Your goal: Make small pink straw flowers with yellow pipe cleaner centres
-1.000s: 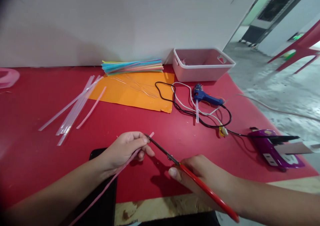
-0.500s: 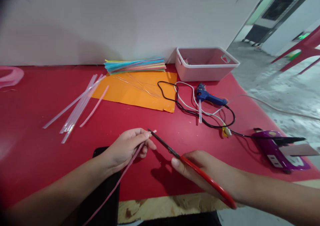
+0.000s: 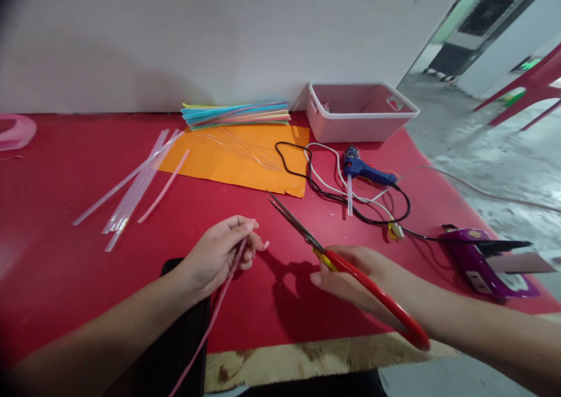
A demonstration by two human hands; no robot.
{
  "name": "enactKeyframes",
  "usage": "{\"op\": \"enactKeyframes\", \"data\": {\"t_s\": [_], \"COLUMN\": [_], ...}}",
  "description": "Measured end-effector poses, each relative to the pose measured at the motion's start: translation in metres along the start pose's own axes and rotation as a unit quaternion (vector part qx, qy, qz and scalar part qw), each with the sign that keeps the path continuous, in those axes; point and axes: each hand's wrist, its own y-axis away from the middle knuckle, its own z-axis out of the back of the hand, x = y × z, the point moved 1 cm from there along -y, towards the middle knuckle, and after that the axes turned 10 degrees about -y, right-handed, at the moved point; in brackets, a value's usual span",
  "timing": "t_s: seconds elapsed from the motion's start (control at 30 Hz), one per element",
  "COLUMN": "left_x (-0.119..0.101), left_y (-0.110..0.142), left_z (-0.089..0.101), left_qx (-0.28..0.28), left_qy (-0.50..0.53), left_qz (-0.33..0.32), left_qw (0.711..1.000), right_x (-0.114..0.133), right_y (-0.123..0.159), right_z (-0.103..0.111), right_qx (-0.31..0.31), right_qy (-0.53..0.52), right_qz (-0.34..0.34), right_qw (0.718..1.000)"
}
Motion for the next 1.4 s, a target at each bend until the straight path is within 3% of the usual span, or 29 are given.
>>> {"op": "enactKeyframes", "data": {"t_s": [0.1,0.17,0.27,0.33,0.43,0.57,0.7,0.87,1.07,1.4], "left_x": [-0.002,-0.003,-0.005,-0.005,-0.004,-0.003,-0.002,-0.001,0.008,0.017], "left_y": [-0.001,-0.002,-0.004,-0.004,-0.004,-0.005,-0.004,0.000,0.007,0.006], "left_z": [0.002,0.005,0.012,0.015,0.016,0.015,0.012,0.005,-0.002,0.000], "left_qx": [-0.014,-0.053,-0.117,-0.129,-0.118,-0.112,-0.104,-0.049,0.089,0.099], "left_qy": [0.027,0.051,0.087,0.099,0.095,0.082,0.035,-0.071,-0.210,-0.250], "left_qz": [-0.030,-0.074,-0.148,-0.167,-0.170,-0.150,-0.121,-0.101,-0.057,-0.072], "left_qw": [0.999,0.995,0.978,0.972,0.974,0.979,0.987,0.991,0.972,0.960], "right_x": [-0.008,-0.013,-0.011,-0.005,0.007,0.021,0.023,0.006,0.000,-0.001], "right_y": [-0.010,-0.019,-0.035,-0.045,-0.060,-0.080,-0.089,-0.083,-0.066,-0.060], "right_z": [-0.005,-0.013,-0.027,-0.035,-0.041,-0.041,-0.039,-0.034,-0.035,-0.033], "right_qx": [0.015,0.041,0.065,0.081,0.086,0.052,0.051,0.018,0.003,-0.001], "right_qy": [-0.049,-0.138,-0.335,-0.377,-0.369,-0.348,-0.329,-0.284,-0.213,-0.213], "right_qz": [-0.033,-0.059,-0.050,-0.056,-0.052,0.006,0.037,0.069,0.104,0.129], "right_qw": [0.998,0.988,0.939,0.921,0.924,0.936,0.942,0.956,0.972,0.969]}}
